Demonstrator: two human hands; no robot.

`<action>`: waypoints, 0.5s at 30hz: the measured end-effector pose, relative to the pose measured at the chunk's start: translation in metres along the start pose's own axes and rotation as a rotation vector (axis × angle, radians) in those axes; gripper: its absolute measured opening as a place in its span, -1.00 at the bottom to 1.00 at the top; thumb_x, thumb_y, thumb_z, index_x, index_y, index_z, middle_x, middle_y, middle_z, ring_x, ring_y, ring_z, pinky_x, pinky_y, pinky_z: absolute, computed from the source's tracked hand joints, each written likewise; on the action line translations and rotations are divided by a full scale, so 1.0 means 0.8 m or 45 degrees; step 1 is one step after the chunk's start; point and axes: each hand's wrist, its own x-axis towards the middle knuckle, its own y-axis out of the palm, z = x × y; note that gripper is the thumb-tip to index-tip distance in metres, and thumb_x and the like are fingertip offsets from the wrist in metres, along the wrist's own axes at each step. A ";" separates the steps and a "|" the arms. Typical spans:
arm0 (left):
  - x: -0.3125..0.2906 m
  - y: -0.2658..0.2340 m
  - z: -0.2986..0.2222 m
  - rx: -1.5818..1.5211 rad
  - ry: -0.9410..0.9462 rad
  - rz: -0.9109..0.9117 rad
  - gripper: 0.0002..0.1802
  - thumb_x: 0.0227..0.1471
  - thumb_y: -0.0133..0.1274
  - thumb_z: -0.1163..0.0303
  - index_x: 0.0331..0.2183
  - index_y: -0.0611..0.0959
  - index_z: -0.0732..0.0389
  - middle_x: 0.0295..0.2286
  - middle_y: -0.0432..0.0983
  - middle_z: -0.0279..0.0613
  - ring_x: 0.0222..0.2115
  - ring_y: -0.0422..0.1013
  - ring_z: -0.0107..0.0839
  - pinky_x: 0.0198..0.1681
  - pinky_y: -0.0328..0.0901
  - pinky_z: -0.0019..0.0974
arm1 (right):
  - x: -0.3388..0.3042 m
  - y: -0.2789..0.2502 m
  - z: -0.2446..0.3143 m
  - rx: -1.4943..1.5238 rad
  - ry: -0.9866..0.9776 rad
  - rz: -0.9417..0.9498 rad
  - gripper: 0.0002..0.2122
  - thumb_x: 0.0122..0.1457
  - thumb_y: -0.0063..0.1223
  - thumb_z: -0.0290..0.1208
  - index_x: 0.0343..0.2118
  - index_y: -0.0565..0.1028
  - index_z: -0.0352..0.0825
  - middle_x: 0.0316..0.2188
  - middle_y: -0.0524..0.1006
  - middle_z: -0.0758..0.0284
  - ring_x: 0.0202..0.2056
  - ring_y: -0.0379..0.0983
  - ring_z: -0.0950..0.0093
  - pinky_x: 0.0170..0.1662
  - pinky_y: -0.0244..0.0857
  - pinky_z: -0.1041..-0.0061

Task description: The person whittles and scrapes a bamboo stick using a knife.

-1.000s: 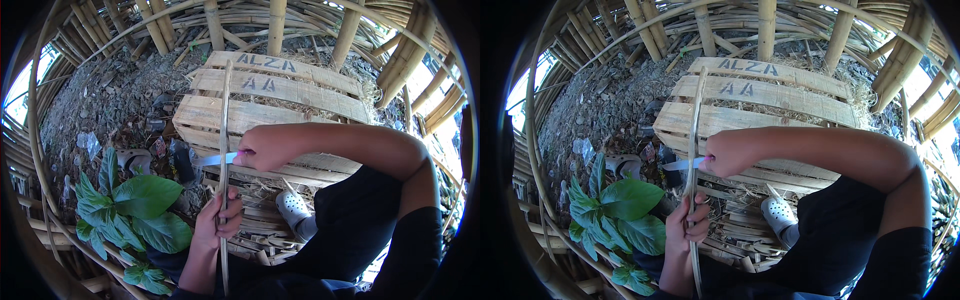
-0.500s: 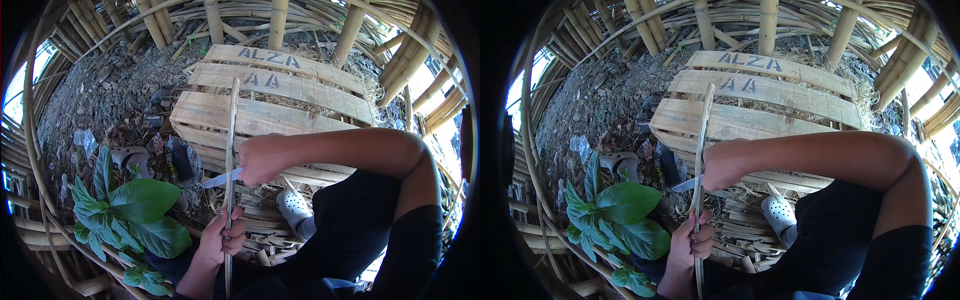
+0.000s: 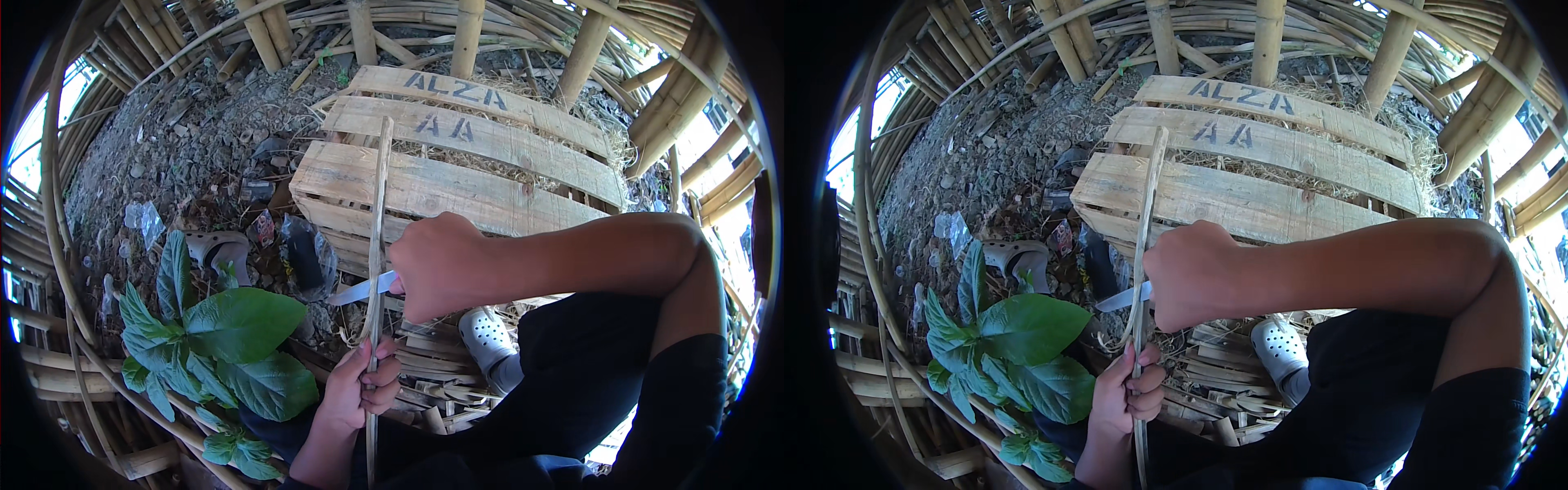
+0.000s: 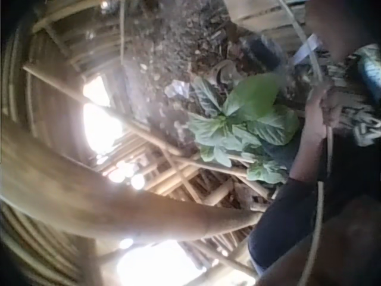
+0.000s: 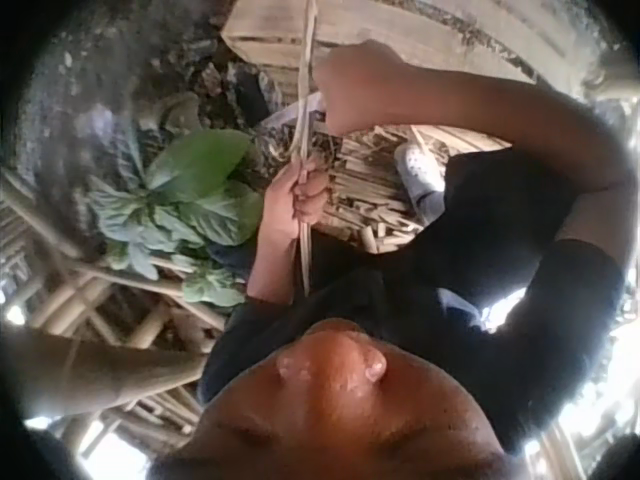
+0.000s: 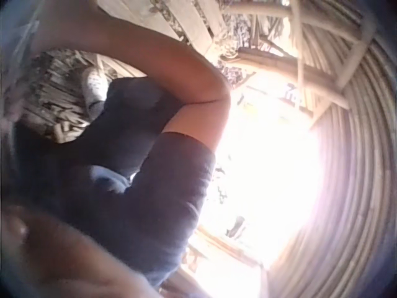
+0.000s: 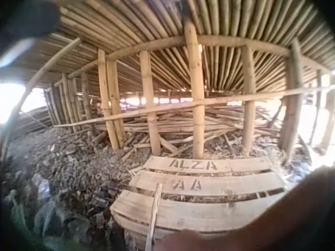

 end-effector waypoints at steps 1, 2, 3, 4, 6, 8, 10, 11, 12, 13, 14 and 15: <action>-0.001 0.000 -0.001 0.000 0.001 0.000 -0.67 0.21 -0.21 -0.02 -0.36 0.30 0.05 -0.67 0.00 -0.51 -0.76 -0.13 -0.71 -0.77 -0.25 -0.56 | 0.000 0.001 0.000 -0.008 -0.032 -0.044 -0.83 -0.21 0.08 -0.31 -0.62 0.57 -0.31 -0.74 0.46 0.21 -0.63 0.45 0.20 -0.60 0.30 0.32; -0.001 0.000 -0.002 -0.004 -0.004 0.015 -0.67 0.21 -0.21 -0.01 -0.36 0.30 0.05 -0.67 0.00 -0.51 -0.77 -0.13 -0.71 -0.77 -0.25 -0.56 | -0.001 0.001 0.000 -0.016 -0.064 -0.087 -0.83 -0.23 0.08 -0.32 -0.63 0.57 -0.32 -0.76 0.44 0.20 -0.65 0.43 0.20 -0.62 0.28 0.31; -0.003 -0.001 -0.004 -0.006 -0.011 0.032 -0.67 0.22 -0.22 -0.01 -0.37 0.30 0.04 -0.68 0.00 -0.51 -0.77 -0.13 -0.71 -0.78 -0.25 -0.56 | -0.003 0.001 0.002 -0.017 -0.064 -0.088 -0.83 -0.23 0.08 -0.32 -0.63 0.57 -0.32 -0.76 0.44 0.20 -0.65 0.43 0.20 -0.62 0.28 0.31; -0.005 -0.001 -0.005 -0.005 -0.010 0.033 -0.67 0.22 -0.22 -0.01 -0.37 0.30 0.04 -0.68 0.00 -0.51 -0.77 -0.13 -0.71 -0.78 -0.25 -0.56 | -0.006 0.000 0.003 -0.080 -0.140 -0.128 -0.82 -0.19 0.08 -0.31 -0.66 0.55 -0.33 -0.77 0.43 0.21 -0.67 0.41 0.19 -0.63 0.27 0.31; -0.011 -0.002 -0.007 -0.062 -0.022 0.055 -0.69 0.24 -0.25 0.01 -0.37 0.30 0.03 -0.68 0.01 -0.52 -0.78 -0.12 -0.73 -0.79 -0.25 -0.57 | -0.007 0.005 0.001 -0.146 -0.218 -0.169 -0.80 -0.14 0.08 -0.30 -0.68 0.52 -0.35 -0.78 0.42 0.21 -0.69 0.40 0.18 -0.65 0.25 0.31; -0.014 -0.003 -0.011 -0.193 -0.050 0.086 -0.69 0.24 -0.27 0.02 -0.37 0.30 0.03 -0.68 0.01 -0.53 -0.78 -0.12 -0.73 -0.80 -0.25 -0.58 | -0.003 0.024 -0.007 -0.164 -0.355 -0.389 -0.73 -0.01 0.05 -0.29 -0.72 0.47 -0.36 -0.78 0.41 0.20 -0.72 0.37 0.18 -0.66 0.24 0.31; -0.016 -0.002 -0.011 -0.326 -0.075 0.117 -0.70 0.25 -0.29 0.02 -0.37 0.29 0.02 -0.68 0.01 -0.53 -0.78 -0.11 -0.74 -0.81 -0.25 -0.59 | -0.006 0.034 -0.004 -0.218 -0.401 -0.499 -0.71 0.04 0.00 -0.28 -0.71 0.46 -0.35 -0.78 0.41 0.20 -0.72 0.38 0.19 -0.66 0.25 0.32; -0.016 0.000 -0.009 -0.301 -0.066 0.109 -0.70 0.26 -0.30 0.03 -0.37 0.29 0.02 -0.68 0.01 -0.54 -0.78 -0.11 -0.75 -0.81 -0.25 -0.59 | -0.007 0.037 -0.003 -0.269 -0.444 -0.608 -0.69 0.10 -0.04 -0.28 -0.70 0.44 -0.34 -0.78 0.42 0.20 -0.73 0.39 0.21 -0.65 0.25 0.33; -0.017 0.001 -0.007 -0.276 -0.056 0.100 -0.71 0.26 -0.31 0.03 -0.37 0.29 0.02 -0.68 0.01 -0.54 -0.78 -0.12 -0.75 -0.81 -0.25 -0.60 | -0.006 0.037 -0.003 -0.272 -0.448 -0.608 -0.69 0.10 -0.04 -0.28 -0.70 0.44 -0.34 -0.78 0.42 0.20 -0.73 0.39 0.21 -0.65 0.25 0.33; -0.019 0.001 -0.007 -0.277 -0.052 0.102 -0.71 0.26 -0.31 0.03 -0.37 0.29 0.02 -0.68 0.01 -0.54 -0.78 -0.12 -0.75 -0.81 -0.25 -0.60 | -0.006 0.036 -0.002 -0.272 -0.431 -0.487 -0.69 0.14 -0.05 -0.25 -0.66 0.44 -0.34 -0.79 0.41 0.26 -0.75 0.37 0.29 -0.67 0.23 0.35; -0.020 0.001 -0.007 -0.208 -0.043 0.075 -0.70 0.25 -0.30 0.02 -0.37 0.29 0.02 -0.68 0.01 -0.54 -0.78 -0.12 -0.75 -0.81 -0.25 -0.60 | -0.005 0.035 -0.001 -0.272 -0.414 -0.366 -0.68 0.17 -0.07 -0.22 -0.62 0.43 -0.34 -0.80 0.39 0.31 -0.77 0.35 0.37 -0.68 0.22 0.37; -0.022 0.002 -0.006 -0.137 -0.038 0.049 -0.69 0.25 -0.30 0.01 -0.37 0.29 0.02 -0.68 0.01 -0.54 -0.78 -0.12 -0.75 -0.81 -0.25 -0.60 | -0.001 0.034 -0.005 -0.274 -0.412 -0.367 -0.68 0.17 -0.07 -0.22 -0.62 0.43 -0.34 -0.80 0.39 0.31 -0.77 0.35 0.37 -0.68 0.22 0.37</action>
